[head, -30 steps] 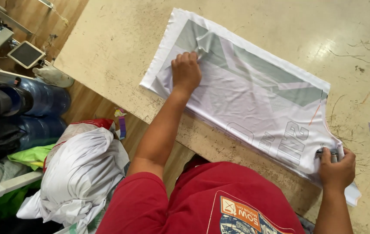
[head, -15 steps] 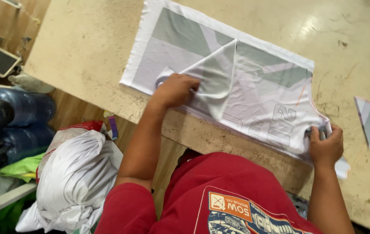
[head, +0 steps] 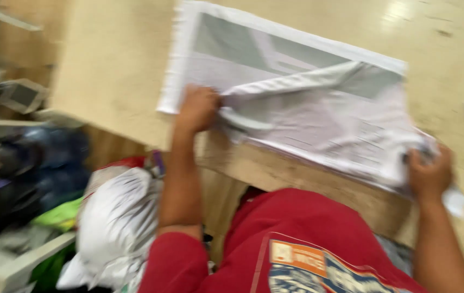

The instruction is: The person uses large shears to cut a white fabric laid out on a table, following a pattern. They periodically place a black template on the fabric to align the cut and use a red marker to mark the fabric before continuing to cut.

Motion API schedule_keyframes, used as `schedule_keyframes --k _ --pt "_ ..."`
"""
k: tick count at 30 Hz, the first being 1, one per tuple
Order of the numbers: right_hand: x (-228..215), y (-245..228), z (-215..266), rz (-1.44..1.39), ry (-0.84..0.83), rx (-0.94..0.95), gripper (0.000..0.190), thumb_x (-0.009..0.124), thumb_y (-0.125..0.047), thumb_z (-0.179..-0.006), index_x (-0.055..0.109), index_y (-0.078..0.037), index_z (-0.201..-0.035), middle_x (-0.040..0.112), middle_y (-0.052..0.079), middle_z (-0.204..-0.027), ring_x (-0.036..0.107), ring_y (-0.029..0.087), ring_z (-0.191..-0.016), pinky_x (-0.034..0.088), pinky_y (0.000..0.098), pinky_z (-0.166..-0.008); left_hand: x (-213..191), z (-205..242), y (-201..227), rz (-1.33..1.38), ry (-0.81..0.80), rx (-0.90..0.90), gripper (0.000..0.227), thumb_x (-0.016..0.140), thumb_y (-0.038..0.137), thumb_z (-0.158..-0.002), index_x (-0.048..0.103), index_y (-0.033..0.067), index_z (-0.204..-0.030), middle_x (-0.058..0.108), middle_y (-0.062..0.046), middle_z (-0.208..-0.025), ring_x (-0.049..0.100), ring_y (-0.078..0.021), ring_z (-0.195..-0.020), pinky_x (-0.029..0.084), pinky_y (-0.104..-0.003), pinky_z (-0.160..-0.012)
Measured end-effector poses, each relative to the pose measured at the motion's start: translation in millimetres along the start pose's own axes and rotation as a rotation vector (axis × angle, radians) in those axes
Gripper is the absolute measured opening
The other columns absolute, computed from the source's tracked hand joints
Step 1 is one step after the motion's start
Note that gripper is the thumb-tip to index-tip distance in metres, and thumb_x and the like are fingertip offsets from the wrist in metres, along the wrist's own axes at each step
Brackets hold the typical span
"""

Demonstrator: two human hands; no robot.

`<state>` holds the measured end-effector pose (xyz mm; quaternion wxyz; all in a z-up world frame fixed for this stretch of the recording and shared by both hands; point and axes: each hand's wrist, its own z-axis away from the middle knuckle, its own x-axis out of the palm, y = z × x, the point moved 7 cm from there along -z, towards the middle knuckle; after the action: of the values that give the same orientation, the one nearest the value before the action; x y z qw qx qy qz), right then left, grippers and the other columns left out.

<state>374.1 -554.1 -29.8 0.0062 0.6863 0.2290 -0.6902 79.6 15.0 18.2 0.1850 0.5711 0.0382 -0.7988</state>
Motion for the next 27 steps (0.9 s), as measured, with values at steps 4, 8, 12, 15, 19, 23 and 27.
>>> schedule_keyframes --k 4,8,12,15,19,23,27 --pt "29.6 8.8 -9.6 -0.028 0.0 -0.074 0.051 0.079 -0.029 -0.115 0.067 0.016 -0.136 0.07 0.035 -0.118 0.067 0.049 -0.103 0.051 0.0525 -0.081 -55.8 15.0 33.8 0.094 -0.127 -0.083 0.029 0.059 0.014 -0.084 0.069 0.0239 -0.108 0.062 -0.006 -0.117 0.056 -0.0318 -0.114 0.017 -0.061 -0.111" --pt "-1.5 -6.3 -4.0 -0.044 -0.087 0.043 0.055 0.077 -0.033 -0.114 0.059 0.012 -0.14 0.068 0.035 -0.122 0.066 0.054 -0.101 0.049 0.0596 -0.077 -75.9 29.5 75.4 0.111 -0.365 -0.096 0.064 0.053 0.051 -0.086 0.054 0.0286 -0.146 0.048 -0.005 -0.154 0.035 -0.0301 -0.148 -0.003 -0.065 -0.126" --pt "-20.6 -24.5 -5.3 -0.052 -0.117 0.06 0.056 0.079 -0.034 -0.111 0.061 0.011 -0.137 0.067 0.032 -0.122 0.066 0.049 -0.099 0.05 0.0574 -0.074 -51.7 4.6 102.3 0.068 -0.124 -0.121 0.064 0.056 0.06 -0.096 0.052 0.021 -0.146 0.051 -0.011 -0.151 0.047 -0.0303 -0.138 0.016 -0.066 -0.122" --pt "-22.7 -20.0 -3.9 -0.121 -0.126 0.09 0.049 0.081 -0.024 -0.114 0.059 0.013 -0.139 0.065 0.033 -0.119 0.066 0.045 -0.093 0.052 0.0536 -0.065 -12.1 -29.8 126.0 0.117 0.234 -0.043 0.064 0.052 0.058 -0.097 0.048 0.0209 -0.149 0.042 -0.009 -0.16 0.037 -0.0298 -0.148 0.023 -0.063 -0.121" --pt "-16.9 25.4 -7.5 -0.137 -0.037 0.028 0.046 0.077 -0.012 -0.114 0.053 0.012 -0.146 0.06 0.038 -0.12 0.064 0.051 -0.101 0.049 0.0529 -0.082 49.5 -57.5 128.3 0.147 0.269 -0.125 0.07 0.029 0.062 -0.105 0.017 0.0279 -0.165 -0.003 -0.005 -0.173 -0.002 -0.0335 -0.159 -0.001 -0.063 -0.125" --pt "-23.2 41.7 -6.6 -0.244 -0.165 0.133 0.038 0.073 -0.013 -0.116 0.053 0.006 -0.143 0.061 0.034 -0.118 0.064 0.046 -0.091 0.05 0.054 -0.068 53.7 -56.4 124.8 0.087 0.264 -0.124 0.067 0.016 0.061 -0.108 0.007 0.0298 -0.166 -0.015 -0.003 -0.172 -0.015 -0.0289 -0.158 -0.01 -0.059 -0.126" --pt "-42.1 22.2 -7.2 -0.038 -0.21 0.101 0.037 0.077 -0.023 -0.108 0.069 0.001 -0.135 0.072 0.027 -0.122 0.068 0.046 -0.099 0.052 0.0564 -0.074 44.8 -57.7 128.4 0.092 0.196 -0.143 0.067 0.02 0.06 -0.107 0.009 0.0294 -0.166 -0.014 -0.002 -0.171 -0.015 -0.0286 -0.157 -0.009 -0.061 -0.124"
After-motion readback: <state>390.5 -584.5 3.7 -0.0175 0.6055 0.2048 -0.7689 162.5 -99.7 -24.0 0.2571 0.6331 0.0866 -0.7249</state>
